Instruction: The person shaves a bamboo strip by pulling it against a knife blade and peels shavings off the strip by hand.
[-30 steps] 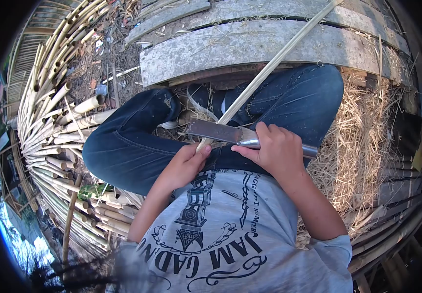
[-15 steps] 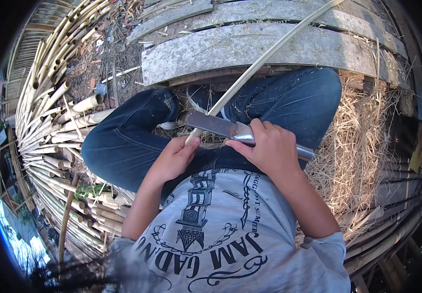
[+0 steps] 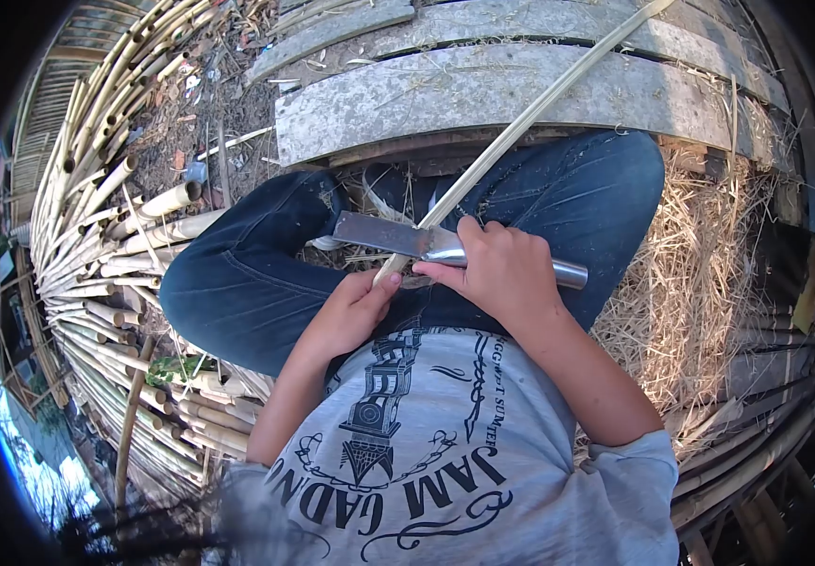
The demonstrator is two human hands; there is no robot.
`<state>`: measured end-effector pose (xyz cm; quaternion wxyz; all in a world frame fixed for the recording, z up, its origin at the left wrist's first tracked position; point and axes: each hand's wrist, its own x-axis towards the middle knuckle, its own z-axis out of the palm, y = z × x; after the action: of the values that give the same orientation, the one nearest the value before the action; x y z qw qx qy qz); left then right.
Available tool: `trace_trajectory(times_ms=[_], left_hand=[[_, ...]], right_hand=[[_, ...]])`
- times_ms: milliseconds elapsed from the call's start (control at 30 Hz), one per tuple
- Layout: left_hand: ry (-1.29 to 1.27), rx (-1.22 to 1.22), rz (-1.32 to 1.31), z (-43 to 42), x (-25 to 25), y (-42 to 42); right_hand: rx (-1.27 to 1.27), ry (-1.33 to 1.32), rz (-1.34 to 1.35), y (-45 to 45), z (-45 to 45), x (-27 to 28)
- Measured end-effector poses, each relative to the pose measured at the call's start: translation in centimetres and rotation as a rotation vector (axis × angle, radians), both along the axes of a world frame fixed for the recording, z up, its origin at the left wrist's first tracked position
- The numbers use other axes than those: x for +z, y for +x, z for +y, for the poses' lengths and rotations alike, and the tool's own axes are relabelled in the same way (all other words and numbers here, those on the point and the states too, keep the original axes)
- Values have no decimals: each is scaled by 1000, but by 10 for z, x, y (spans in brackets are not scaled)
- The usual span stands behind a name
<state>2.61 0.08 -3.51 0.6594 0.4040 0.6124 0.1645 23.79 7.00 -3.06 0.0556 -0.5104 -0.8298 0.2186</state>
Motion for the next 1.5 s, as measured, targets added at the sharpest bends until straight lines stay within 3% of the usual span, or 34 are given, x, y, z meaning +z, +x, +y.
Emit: trace_trajectory(times_ms=[533, 567, 667, 733, 867, 1000, 1067, 1133, 1200, 1267, 1333, 1500], left_hand=[[6, 3, -25, -2, 0, 2], [-7, 13, -1, -6, -6, -8], [-363, 210, -214, -4, 15, -40], [-90, 89, -52, -8, 21, -32], [-83, 50, -87, 5, 18, -26], [-99, 33, -51, 9, 19, -19], [-153, 62, -67, 10, 24, -16], [-134, 58, -39, 10, 27, -16], [5, 10, 186, 9, 28, -18], [61, 17, 209, 4, 33, -18], [158, 6, 368, 1, 48, -16], [210, -30, 389, 3, 56, -18]], right_hand=[[36, 145, -42, 13, -2, -1], [-60, 156, -86, 18, 1, -3], [-377, 84, -253, 75, 36, -6], [-530, 21, -283, 112, 51, 9], [-568, -75, -203, 107, 44, 30], [-457, -216, 212, 55, 17, 18], [-274, -145, 299, 19, 5, 12], [-125, -113, 224, -9, -2, 4], [-85, -90, 177, -20, -5, -3], [-94, -51, 113, -8, 12, -7], [-225, 103, 40, 19, 38, -13], [-458, -7, -77, 65, 87, 13]])
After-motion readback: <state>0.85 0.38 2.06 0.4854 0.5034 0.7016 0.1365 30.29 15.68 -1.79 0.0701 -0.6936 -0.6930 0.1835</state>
